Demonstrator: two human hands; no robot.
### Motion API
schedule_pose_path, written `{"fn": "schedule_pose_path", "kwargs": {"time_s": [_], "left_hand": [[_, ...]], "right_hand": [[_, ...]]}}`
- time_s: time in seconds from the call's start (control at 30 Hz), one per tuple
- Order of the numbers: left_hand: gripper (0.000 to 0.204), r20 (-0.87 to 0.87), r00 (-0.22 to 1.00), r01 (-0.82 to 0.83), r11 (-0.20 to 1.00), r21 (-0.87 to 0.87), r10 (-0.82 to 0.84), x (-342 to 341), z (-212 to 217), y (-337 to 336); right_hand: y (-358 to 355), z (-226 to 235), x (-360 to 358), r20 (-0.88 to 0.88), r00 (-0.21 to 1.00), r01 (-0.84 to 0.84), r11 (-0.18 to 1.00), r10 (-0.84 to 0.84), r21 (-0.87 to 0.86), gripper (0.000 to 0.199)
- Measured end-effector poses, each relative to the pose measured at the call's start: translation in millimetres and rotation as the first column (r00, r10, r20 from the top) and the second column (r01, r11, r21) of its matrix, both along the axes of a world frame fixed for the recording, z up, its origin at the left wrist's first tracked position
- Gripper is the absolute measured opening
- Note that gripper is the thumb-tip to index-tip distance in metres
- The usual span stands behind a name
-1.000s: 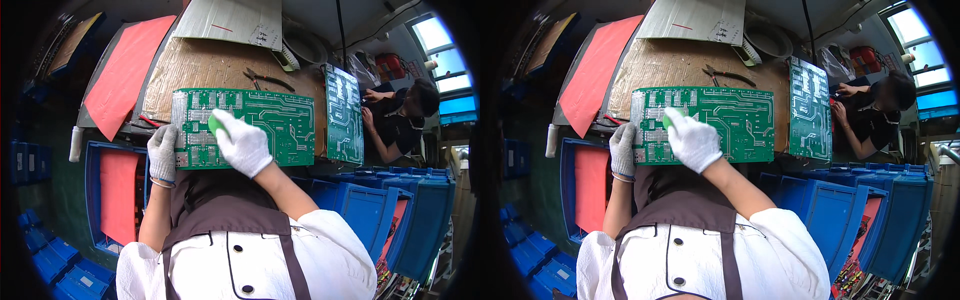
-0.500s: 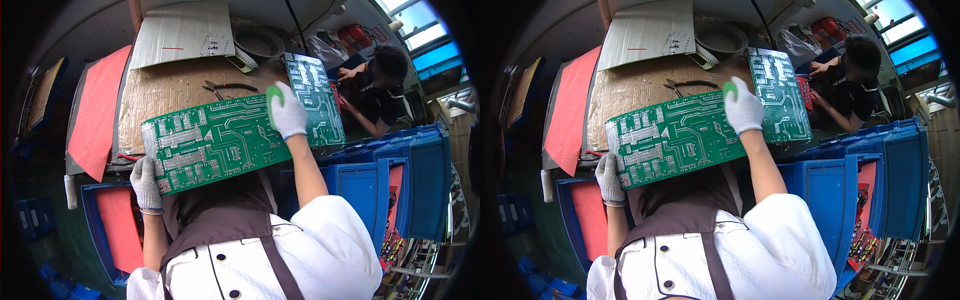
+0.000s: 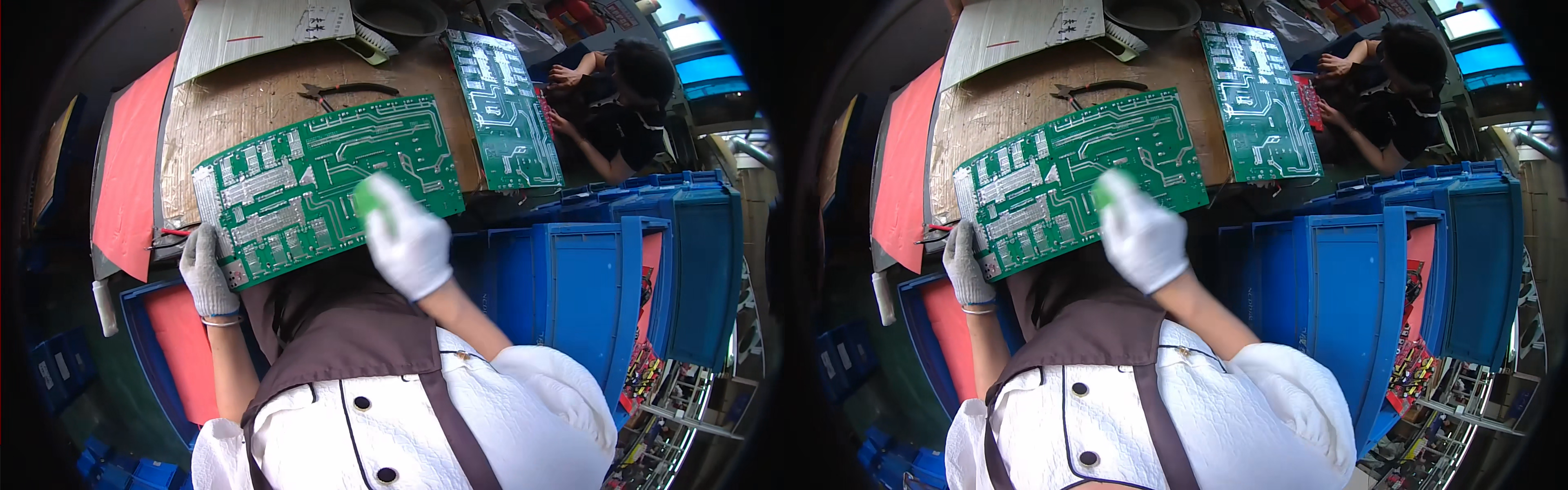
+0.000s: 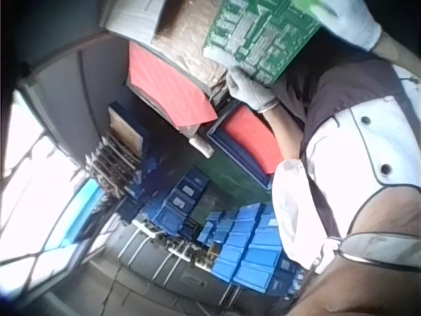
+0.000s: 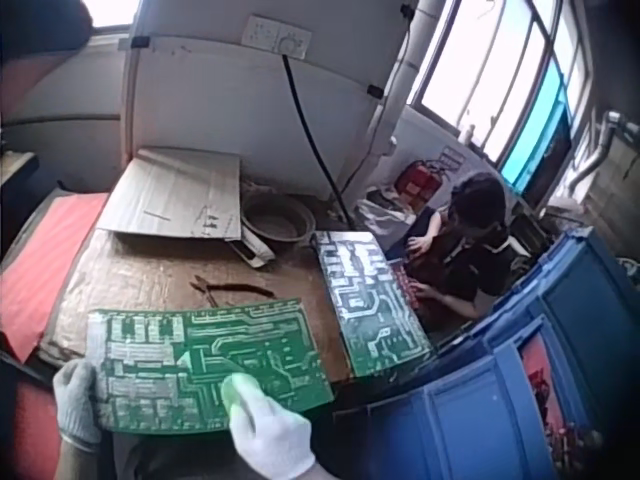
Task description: Scrubbing a printed circuit board with a sponge to clean it and inspecting the components.
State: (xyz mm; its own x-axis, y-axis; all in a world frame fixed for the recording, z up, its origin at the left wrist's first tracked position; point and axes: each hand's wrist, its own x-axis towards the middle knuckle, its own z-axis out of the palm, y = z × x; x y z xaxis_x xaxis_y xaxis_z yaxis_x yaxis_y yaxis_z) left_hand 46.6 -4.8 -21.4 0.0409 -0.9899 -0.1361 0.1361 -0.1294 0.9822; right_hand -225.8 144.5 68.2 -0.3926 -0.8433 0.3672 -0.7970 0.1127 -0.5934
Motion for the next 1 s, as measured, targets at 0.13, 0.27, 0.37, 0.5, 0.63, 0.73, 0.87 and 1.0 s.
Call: {"fn": "schedule_pose_path", "kwargs": {"time_s": [0.13,0.27,0.37,0.5,0.63,0.73,0.87,1.0], "left_hand": [[0.022,-0.024,0.999,0.031,0.999,0.016,-0.031,5,4,3],[0.023,-0.006,0.998,0.062,0.998,0.015,-0.062,11,-4,0],[0.025,-0.016,0.999,0.036,0.999,0.032,-0.035,5,0,4],[0.026,-0.023,1.000,0.019,0.999,0.031,-0.018,11,-3,3],[0.022,-0.012,1.000,0.000,1.000,0.017,0.000,-8,11,3],[0.022,-0.041,0.999,-0.009,1.000,0.030,0.010,1,5,3],[0.026,-0.058,0.998,0.030,0.998,0.050,-0.027,3,-2,1],[0.021,-0.048,0.999,0.004,1.000,0.000,-0.004,2,1,2]], "right_hand": [[6,-2,-16,-0.050,0.997,-0.056,0.998,0.056,-0.009,0.038],[46,-10,-65,0.050,0.963,0.268,0.961,-0.265,-0.071,0.036],[38,-12,-13,-0.049,0.999,-0.016,0.998,0.013,-0.056,0.040],[38,-9,-63,-0.066,0.969,0.233,0.971,-0.237,-0.055,0.040],[43,-15,-20,-0.080,0.996,0.028,1.000,-0.029,-0.012,0.041],[54,-10,-83,0.073,0.945,0.315,0.948,-0.318,0.051,0.040],[57,-9,-42,-0.208,0.977,0.065,0.990,-0.037,0.128,0.040],[77,12,-95,-0.302,0.909,0.379,0.872,-0.287,0.312,0.040]]}}
